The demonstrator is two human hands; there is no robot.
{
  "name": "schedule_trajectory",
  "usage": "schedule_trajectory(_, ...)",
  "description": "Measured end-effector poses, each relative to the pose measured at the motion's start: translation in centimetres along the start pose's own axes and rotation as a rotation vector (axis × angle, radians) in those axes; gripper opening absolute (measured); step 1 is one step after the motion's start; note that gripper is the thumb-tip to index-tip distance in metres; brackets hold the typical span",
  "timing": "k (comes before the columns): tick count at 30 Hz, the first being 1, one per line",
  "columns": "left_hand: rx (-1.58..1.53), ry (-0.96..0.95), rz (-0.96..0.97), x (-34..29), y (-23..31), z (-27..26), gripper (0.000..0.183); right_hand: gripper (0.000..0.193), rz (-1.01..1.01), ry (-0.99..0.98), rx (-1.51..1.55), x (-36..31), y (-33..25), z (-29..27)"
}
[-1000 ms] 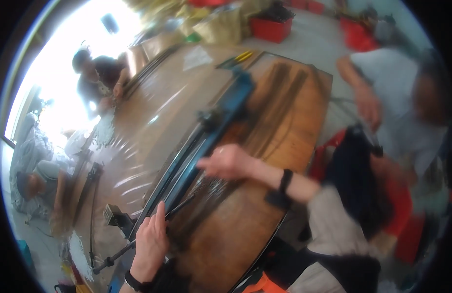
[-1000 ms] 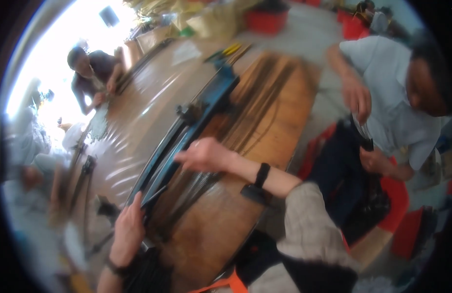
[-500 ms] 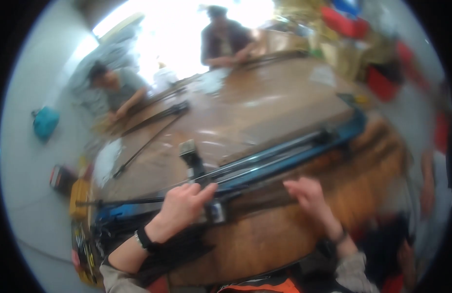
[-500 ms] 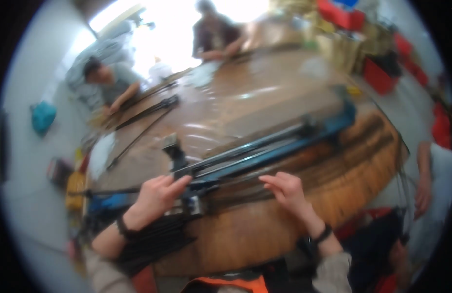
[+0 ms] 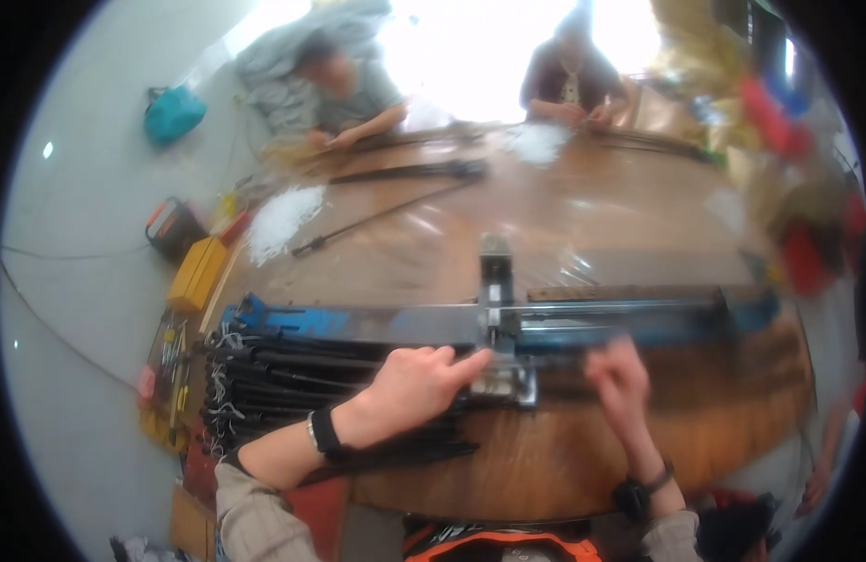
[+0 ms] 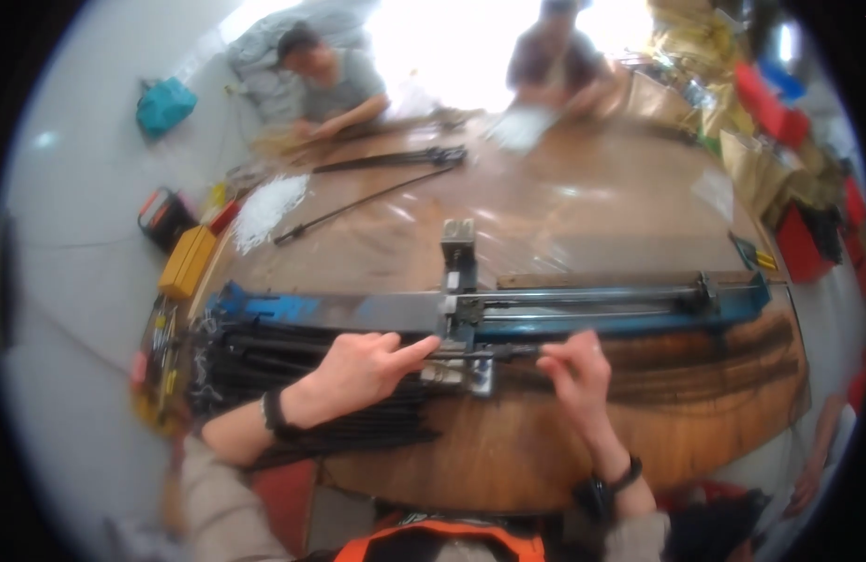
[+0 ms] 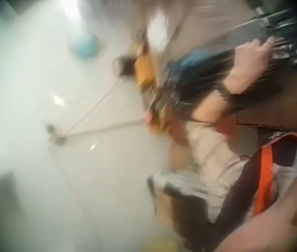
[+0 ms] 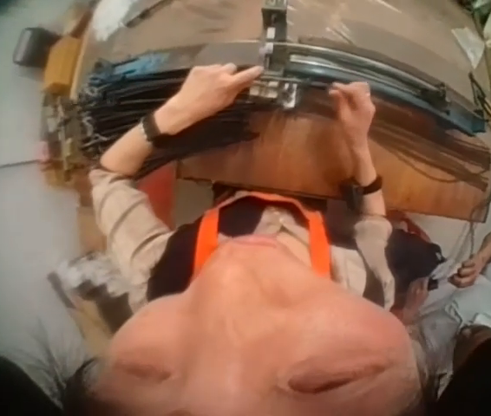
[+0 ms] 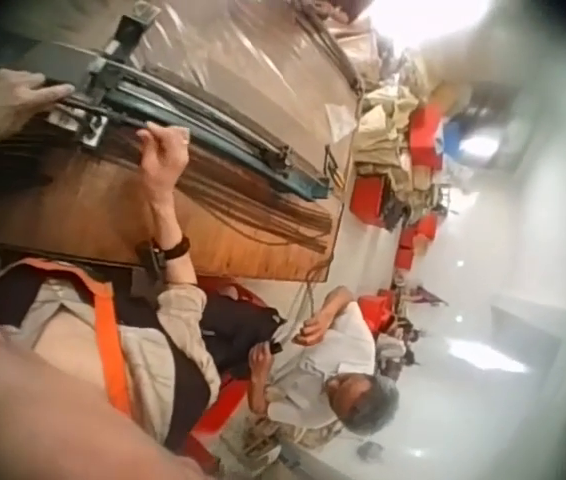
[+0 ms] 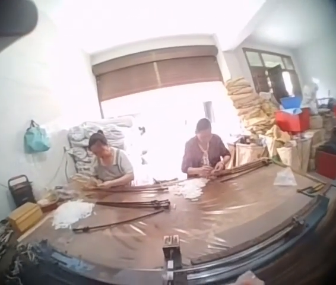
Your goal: Placing thin metal rods into a specialized clamping mechanism for assembly or fabrication.
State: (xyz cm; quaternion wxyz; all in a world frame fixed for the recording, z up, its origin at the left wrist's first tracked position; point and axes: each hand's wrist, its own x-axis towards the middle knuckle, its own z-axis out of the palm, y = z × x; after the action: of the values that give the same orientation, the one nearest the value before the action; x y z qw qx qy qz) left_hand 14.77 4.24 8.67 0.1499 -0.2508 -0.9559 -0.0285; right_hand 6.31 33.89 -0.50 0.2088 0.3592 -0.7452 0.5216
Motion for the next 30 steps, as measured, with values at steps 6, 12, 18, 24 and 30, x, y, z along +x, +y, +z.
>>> schedule_trajectory(6,0.009,-0.007,-0.038,-1.3,0.3,-0.4,0.05,0.006,0.665,-0.167,0.376,0.1,-0.9,-0.8)
schedule_trajectory(12,0.099,-0.071,0.074,-1.3,1.6,-0.7,0.061,0.013,0.102,-0.028,0.115,-0.2,-1.4,1.6)
schedule_trajectory(18,0.027,-0.052,0.081,-1.6,1.4,-1.7,0.066,0.021,-0.285,0.109,-0.273,-0.1,-1.5,-0.8)
schedule_trajectory(24,-0.081,0.015,0.147,-0.9,2.4,-0.4,0.065,0.025,-0.473,0.028,-0.235,-0.8,0.0,1.9)
schedule_trajectory(30,0.158,0.385,-0.13,-1.9,-5.7,-5.9,0.05,0.023,-0.009,0.129,-0.524,-2.1,8.1,-3.2)
